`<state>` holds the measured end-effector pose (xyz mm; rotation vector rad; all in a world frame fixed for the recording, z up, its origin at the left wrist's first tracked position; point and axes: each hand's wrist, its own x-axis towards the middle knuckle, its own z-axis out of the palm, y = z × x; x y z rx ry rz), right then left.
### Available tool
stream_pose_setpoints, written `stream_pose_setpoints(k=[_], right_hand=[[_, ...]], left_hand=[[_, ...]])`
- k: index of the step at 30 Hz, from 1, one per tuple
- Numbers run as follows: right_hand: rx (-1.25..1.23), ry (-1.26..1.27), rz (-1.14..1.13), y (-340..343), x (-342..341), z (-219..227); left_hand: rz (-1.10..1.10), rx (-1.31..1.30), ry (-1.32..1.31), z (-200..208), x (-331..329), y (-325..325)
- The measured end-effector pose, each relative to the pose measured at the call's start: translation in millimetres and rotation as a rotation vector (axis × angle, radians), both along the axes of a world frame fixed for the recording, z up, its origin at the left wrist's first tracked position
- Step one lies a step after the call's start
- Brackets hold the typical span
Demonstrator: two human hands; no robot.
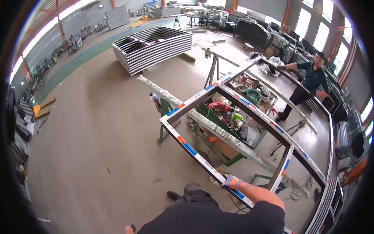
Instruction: Assembling, drilling, and applying sealant to metal window or door frames in a factory environment.
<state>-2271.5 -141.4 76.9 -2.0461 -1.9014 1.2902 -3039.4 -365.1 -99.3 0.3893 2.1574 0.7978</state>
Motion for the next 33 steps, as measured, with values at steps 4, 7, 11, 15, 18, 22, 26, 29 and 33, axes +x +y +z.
stream_pose_setpoints(k=[4, 7, 11, 15, 18, 22, 26, 29, 33], right_hand=[[-0.089, -0.024, 0.010, 102.6, -47.3, -13.9], [-0.089, 0.031, 0.050, 171.0, -99.2, -3.0], [-0.064, 0.093, 0.038, 272.9, -149.9, 15.6], [-0.058, 0.018, 0.050, 350.0, -187.7, 8.6], [-0.164, 0.040, 0.059, 398.8, -203.9, 18.1], [-0.153, 0.017, 0.025, 422.7, -222.8, -3.9], [-0.127, -0.023, -0.014, 438.1, -240.4, -6.5], [-0.182, -0.102, -0.094, 434.3, -268.1, -7.8], [0.138, -0.421, -0.345, 410.0, -312.6, -9.6]], left_hand=[[-0.054, 0.213, 0.040, 67.1, -60.5, 208.5], [-0.066, 0.455, 0.184, 110.7, -110.2, 314.4], [-0.065, 0.458, 0.325, 123.0, -112.0, 409.9], [-0.349, 0.055, 0.003, 85.4, -98.0, 404.8], [-0.640, -0.058, 0.411, 87.9, -86.1, 416.4], [-0.653, -0.063, 0.622, 94.8, -92.6, 485.8], [-0.657, -0.051, 0.791, 138.4, -64.5, 573.0], [-0.607, 0.444, 0.287, 199.1, -58.8, 723.3], [-1.363, 1.302, 0.420, 449.5, 106.3, 889.0]])
